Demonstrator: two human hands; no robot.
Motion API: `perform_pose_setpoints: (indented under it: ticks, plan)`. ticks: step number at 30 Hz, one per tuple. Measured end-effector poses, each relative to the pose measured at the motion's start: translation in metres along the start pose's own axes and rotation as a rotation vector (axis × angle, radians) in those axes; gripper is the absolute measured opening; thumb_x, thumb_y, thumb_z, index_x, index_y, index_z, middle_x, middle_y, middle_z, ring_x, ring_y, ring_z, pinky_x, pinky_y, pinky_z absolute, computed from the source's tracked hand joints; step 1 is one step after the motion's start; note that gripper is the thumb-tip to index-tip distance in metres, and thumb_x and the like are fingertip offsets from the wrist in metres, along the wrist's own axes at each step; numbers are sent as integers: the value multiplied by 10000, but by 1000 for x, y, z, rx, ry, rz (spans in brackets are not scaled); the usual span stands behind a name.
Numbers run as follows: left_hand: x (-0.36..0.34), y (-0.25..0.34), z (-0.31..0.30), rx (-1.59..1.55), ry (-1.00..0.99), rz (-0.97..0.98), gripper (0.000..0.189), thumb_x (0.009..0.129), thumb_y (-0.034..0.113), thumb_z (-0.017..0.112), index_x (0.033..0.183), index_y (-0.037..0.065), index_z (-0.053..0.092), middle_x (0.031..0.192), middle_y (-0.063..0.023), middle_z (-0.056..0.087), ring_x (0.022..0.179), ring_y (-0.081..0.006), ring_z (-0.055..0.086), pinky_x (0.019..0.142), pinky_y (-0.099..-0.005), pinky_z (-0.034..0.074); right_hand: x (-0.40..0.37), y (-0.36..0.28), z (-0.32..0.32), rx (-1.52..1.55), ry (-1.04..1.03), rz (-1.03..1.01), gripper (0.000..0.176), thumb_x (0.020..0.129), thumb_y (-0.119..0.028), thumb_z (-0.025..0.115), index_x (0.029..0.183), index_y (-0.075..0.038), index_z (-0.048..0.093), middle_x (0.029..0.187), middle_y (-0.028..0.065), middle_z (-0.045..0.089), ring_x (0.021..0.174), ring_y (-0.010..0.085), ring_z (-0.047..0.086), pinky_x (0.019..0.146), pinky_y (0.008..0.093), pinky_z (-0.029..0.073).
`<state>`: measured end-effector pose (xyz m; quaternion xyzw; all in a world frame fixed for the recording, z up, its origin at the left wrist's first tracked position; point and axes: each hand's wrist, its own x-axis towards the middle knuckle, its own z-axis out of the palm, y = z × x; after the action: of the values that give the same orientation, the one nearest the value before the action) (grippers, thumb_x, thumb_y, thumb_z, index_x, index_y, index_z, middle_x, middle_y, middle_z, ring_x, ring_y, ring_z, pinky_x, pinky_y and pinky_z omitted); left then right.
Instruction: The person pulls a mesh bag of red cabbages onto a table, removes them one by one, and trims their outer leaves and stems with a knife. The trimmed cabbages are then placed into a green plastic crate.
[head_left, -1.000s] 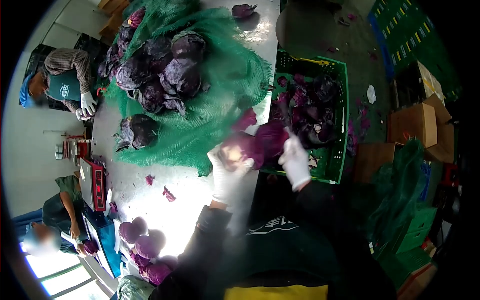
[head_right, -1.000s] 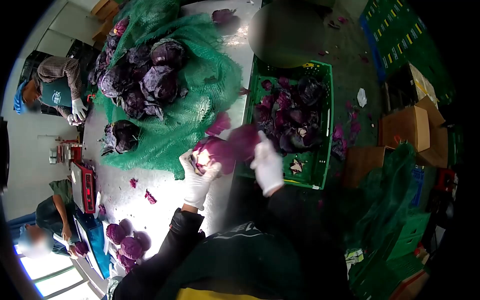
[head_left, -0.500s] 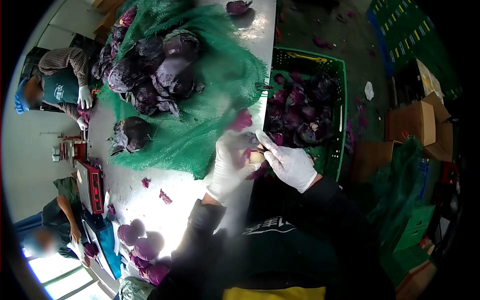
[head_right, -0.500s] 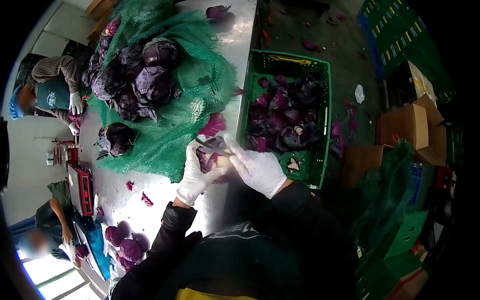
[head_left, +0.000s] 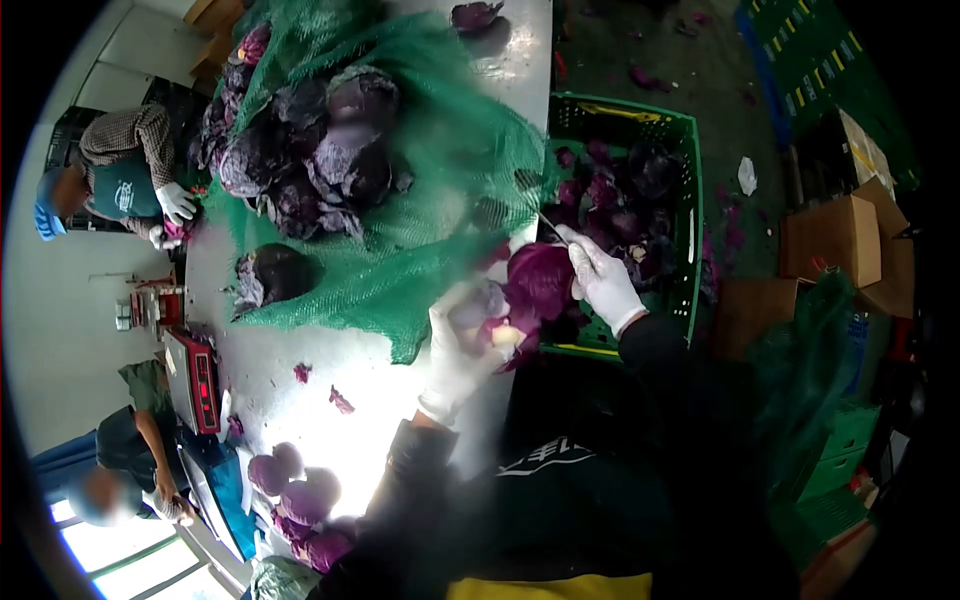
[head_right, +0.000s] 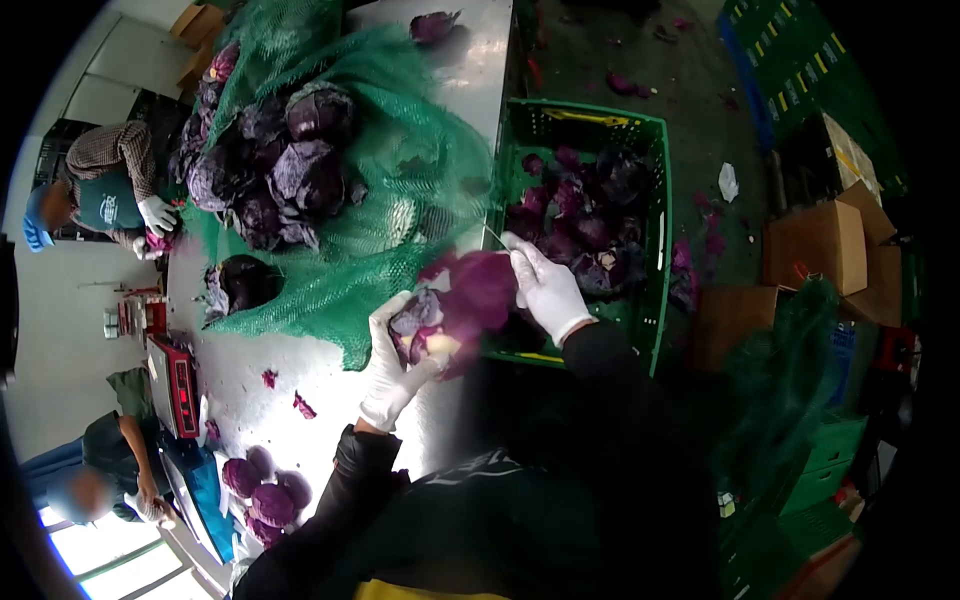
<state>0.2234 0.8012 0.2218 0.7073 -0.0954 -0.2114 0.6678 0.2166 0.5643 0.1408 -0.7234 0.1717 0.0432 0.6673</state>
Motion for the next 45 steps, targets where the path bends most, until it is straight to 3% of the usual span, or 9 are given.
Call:
perform_pose_setpoints:
  ticks: [2,4,8,10,16,21,24,39,45]
  plan:
    - [-5,-10,2,-8,35,100,965,700,-93,798,1489,63,266,1396,-142,409,1197,-208,546,983,-345,513,-25,-38,17,-74,88,-9,489,1024,-332,531,1481,-180,445,741,161,627,657,291,649,644,398,516]
    - [1,-11,1,117,22,234,997,669,-80,830,1498,76,300,1394,-124,378,1198,-205,544,959,-337,534,-48,-44,30,-206,65,-206,509,1011,-249,536,1498,-166,413,1090,206,677,869,417,664,728,428,545]
    - [10,-7,-10,388,-91,372,992,584,17,924,1442,65,428,1319,-115,400,1209,-244,534,979,-362,524,-78,-33,43,-154,-22,-281,477,1010,-163,499,1480,-111,432,1364,168,576,1146,342,625,944,361,520]
    - [16,23,-11,896,-30,521,925,593,60,940,1375,30,447,1322,-137,441,1232,-275,519,1016,-397,472,-80,-30,44,-191,10,-301,520,995,-165,517,1499,-108,402,1156,172,654,985,347,668,829,376,541]
    - [4,16,10,131,-13,28,1006,668,66,915,1474,44,313,1351,-130,438,1172,-194,497,1051,-343,421,-96,-40,47,-486,29,-358,700,958,-188,565,1576,-145,241,625,121,611,557,313,629,533,404,486]
    - [7,4,-8,682,-96,262,1059,648,127,932,1497,37,306,1368,-143,345,1225,-230,423,1043,-344,418,-99,-37,51,-545,48,-331,734,952,-205,571,1577,-86,204,649,128,634,558,307,640,537,391,508]
    - [4,8,-5,657,-58,88,1059,639,169,939,1487,20,322,1352,-153,319,1212,-255,390,1017,-345,425,-97,-42,51,-593,45,-304,741,945,-202,573,1573,-68,204,662,127,642,569,302,646,536,389,512]
    - [0,-2,5,732,53,158,995,643,193,932,1418,-4,340,1271,-157,331,1092,-243,417,946,-341,437,-81,-36,57,-714,212,-459,628,936,-239,570,1522,-129,373,606,72,559,497,275,602,472,399,494]
    - [-25,-1,7,816,86,53,972,636,182,919,1421,63,358,1327,-175,347,1218,-291,456,1029,-375,433,-32,-26,18,-583,182,71,373,1022,-318,412,1325,-191,589,900,180,705,783,381,669,723,505,521]
